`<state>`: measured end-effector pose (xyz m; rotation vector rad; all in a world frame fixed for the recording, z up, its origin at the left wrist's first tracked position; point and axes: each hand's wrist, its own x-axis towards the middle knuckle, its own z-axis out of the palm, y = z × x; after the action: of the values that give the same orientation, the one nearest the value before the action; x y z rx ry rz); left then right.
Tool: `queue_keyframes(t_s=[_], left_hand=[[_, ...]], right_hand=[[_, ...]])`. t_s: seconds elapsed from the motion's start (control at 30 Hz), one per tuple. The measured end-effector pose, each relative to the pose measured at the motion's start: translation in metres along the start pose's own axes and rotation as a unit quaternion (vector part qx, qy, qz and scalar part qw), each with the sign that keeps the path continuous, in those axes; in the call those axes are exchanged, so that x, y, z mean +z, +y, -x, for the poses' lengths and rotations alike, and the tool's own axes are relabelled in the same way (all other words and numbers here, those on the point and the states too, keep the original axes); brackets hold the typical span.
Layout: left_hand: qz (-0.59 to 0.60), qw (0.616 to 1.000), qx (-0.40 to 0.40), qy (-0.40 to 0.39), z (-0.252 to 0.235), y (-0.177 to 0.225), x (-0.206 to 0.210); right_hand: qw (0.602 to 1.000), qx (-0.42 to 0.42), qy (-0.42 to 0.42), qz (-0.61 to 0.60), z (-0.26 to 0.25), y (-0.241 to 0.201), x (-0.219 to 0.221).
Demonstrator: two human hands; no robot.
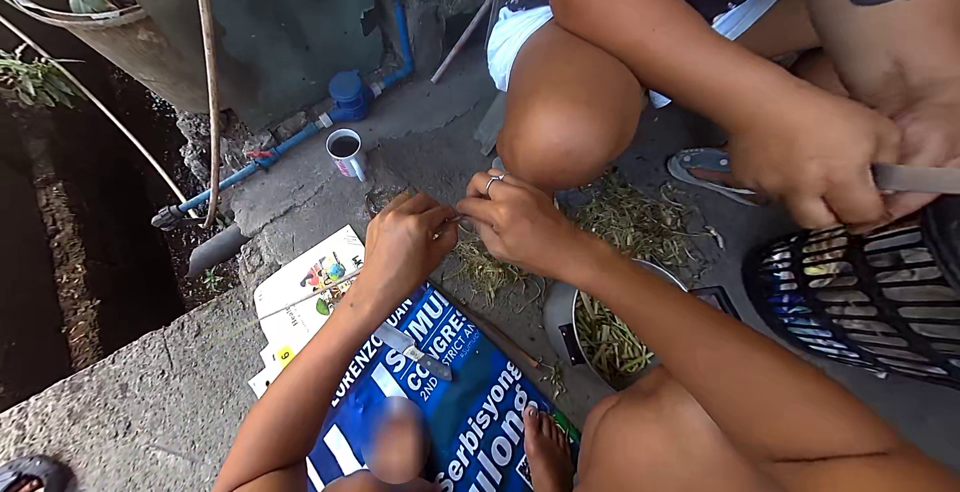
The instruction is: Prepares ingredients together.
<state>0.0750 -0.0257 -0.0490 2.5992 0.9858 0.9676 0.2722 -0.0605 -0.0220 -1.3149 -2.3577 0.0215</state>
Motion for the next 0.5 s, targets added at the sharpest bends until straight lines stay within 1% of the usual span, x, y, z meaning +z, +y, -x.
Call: queue_keyframes(t_s=[0.1,0.23,0.33,0.5], left_hand=[[0.039,0.999,-0.019,0.031,0.002,0.002,-0.006],[0.099,0.991,-0.047,0.075,0.001,0.007,-0.011],[0.139,0.984,-0.067,0.091,0.000,0.010,-0.011],[0.154,0.983,-0.061,0.085,0.002,0.011,-0.014]], right_hand=[[0.987,0.059,0.046,-0.140,0.002,0.001,-0.001],[0.932,0.148,0.093,-0.317,0.003,-0.004,-0.006],[0.874,0.193,0.108,-0.433,0.002,-0.008,-0.007],[0.748,0.285,0.106,-0.590,-0.001,-0.018,-0.010]])
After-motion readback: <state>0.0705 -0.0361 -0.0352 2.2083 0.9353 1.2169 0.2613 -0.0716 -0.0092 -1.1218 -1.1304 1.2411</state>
